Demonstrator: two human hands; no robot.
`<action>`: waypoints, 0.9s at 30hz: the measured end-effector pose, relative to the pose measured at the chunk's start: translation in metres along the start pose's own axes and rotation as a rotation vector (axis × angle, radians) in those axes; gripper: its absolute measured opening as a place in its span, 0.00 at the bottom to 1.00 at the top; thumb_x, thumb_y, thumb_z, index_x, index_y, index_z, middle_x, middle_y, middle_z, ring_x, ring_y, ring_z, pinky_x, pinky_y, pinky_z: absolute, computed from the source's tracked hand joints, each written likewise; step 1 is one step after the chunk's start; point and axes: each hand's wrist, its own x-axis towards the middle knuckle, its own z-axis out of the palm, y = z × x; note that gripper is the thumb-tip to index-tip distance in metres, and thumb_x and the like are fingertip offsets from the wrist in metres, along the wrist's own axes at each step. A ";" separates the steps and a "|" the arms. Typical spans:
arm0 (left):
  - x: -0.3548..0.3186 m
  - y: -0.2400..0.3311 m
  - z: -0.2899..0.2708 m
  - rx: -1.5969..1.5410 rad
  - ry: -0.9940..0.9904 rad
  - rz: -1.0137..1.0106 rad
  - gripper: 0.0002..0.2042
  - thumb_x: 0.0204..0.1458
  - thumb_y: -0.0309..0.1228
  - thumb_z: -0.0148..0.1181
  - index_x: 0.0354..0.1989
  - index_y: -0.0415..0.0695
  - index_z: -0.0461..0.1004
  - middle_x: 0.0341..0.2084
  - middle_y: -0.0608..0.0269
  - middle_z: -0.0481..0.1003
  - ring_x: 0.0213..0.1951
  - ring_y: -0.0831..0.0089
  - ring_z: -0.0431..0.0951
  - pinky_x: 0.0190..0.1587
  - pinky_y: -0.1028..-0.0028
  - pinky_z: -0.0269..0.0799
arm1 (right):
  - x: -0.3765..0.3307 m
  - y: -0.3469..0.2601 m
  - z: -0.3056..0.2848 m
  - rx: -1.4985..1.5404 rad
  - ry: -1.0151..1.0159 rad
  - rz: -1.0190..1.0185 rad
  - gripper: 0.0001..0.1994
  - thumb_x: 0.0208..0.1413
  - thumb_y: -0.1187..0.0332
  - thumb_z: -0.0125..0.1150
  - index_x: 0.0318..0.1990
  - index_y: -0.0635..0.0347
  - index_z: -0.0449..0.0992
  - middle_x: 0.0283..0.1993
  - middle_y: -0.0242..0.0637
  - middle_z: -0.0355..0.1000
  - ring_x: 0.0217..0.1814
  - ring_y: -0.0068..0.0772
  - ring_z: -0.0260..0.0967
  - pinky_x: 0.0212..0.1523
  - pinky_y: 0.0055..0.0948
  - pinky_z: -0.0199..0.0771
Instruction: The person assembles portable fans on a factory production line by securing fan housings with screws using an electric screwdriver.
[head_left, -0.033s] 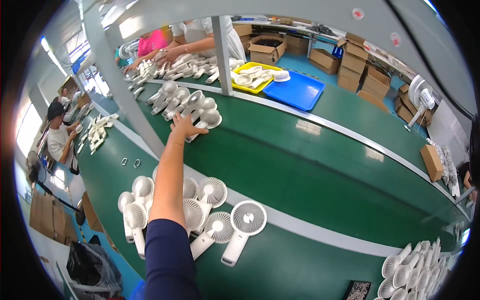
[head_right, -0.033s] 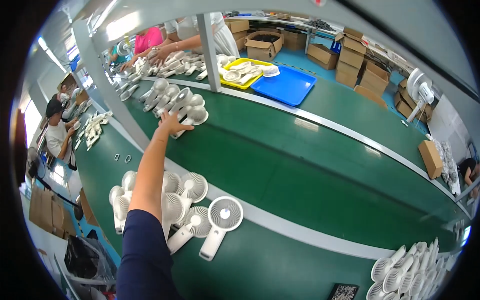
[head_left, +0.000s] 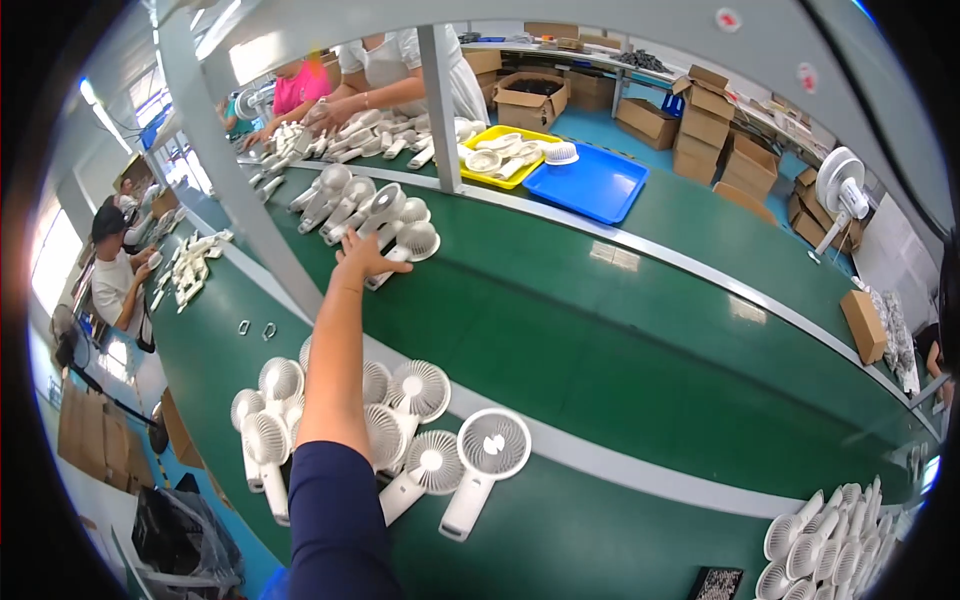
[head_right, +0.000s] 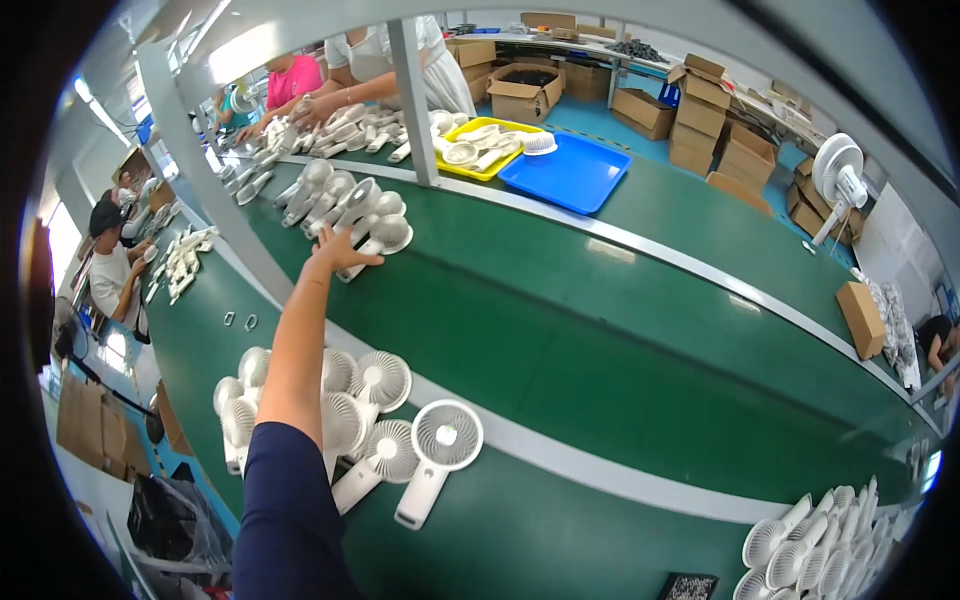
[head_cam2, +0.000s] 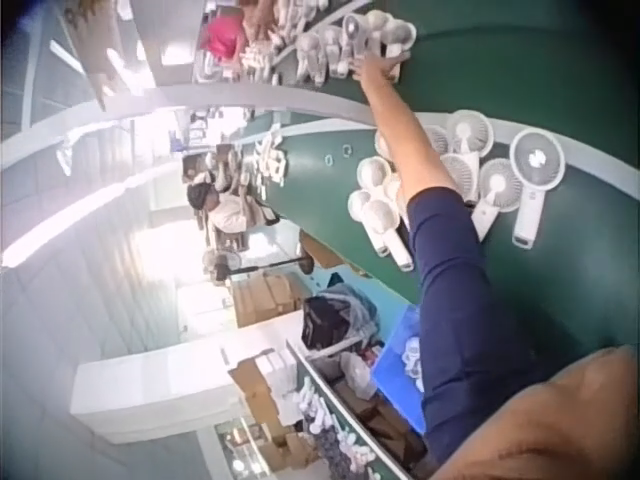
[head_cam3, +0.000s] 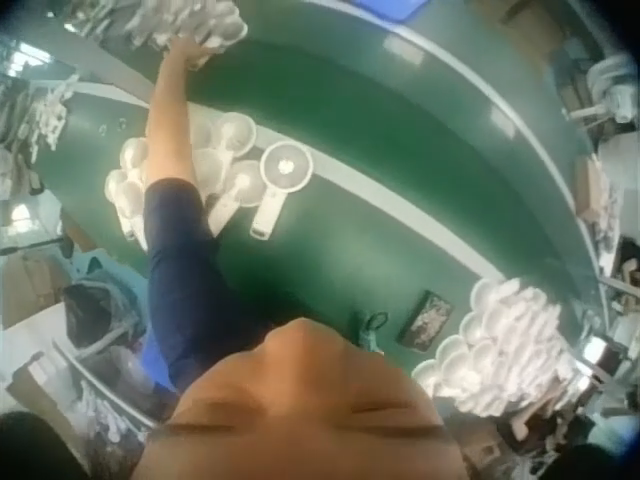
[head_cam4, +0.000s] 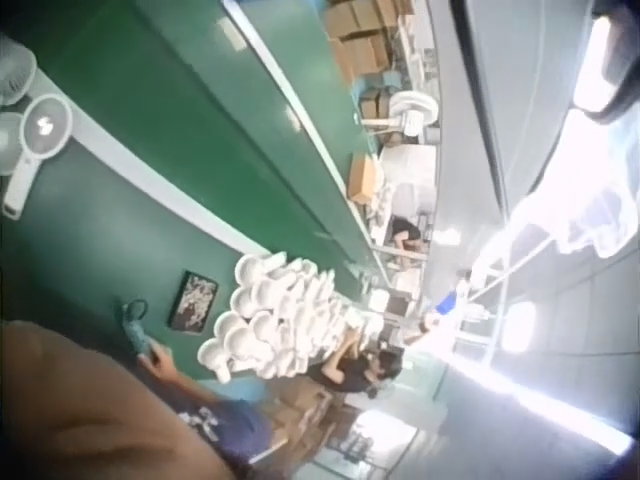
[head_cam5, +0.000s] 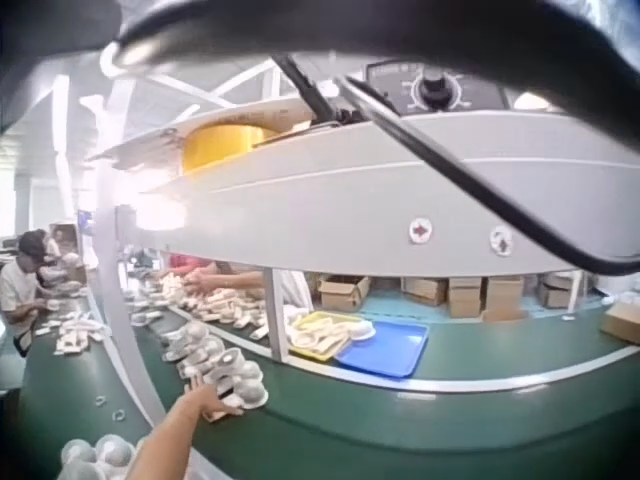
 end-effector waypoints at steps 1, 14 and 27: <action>0.011 -0.002 0.009 0.036 -0.022 0.000 0.63 0.17 0.63 0.72 0.68 0.50 0.48 0.66 0.34 0.33 0.68 0.43 0.33 0.64 0.46 0.40 | -0.001 0.015 0.006 0.016 0.008 -0.045 0.26 0.50 0.65 0.64 0.56 0.61 0.66 0.43 0.50 0.72 0.39 0.48 0.72 0.41 0.37 0.71; 0.017 0.029 0.015 0.002 -0.095 -0.140 0.62 0.16 0.68 0.69 0.63 0.40 0.57 0.63 0.34 0.46 0.64 0.43 0.50 0.63 0.53 0.48 | -0.004 0.038 0.014 0.006 0.084 -0.110 0.25 0.48 0.66 0.67 0.54 0.60 0.68 0.46 0.52 0.71 0.44 0.52 0.71 0.44 0.39 0.70; 0.031 0.045 0.034 -0.043 -0.197 0.023 0.53 0.22 0.55 0.71 0.62 0.46 0.58 0.58 0.37 0.56 0.59 0.43 0.57 0.60 0.52 0.54 | 0.015 0.052 0.005 -1.361 0.242 -1.046 0.25 0.51 0.66 0.63 0.57 0.58 0.67 0.48 0.50 0.71 0.48 0.41 0.71 0.47 0.38 0.69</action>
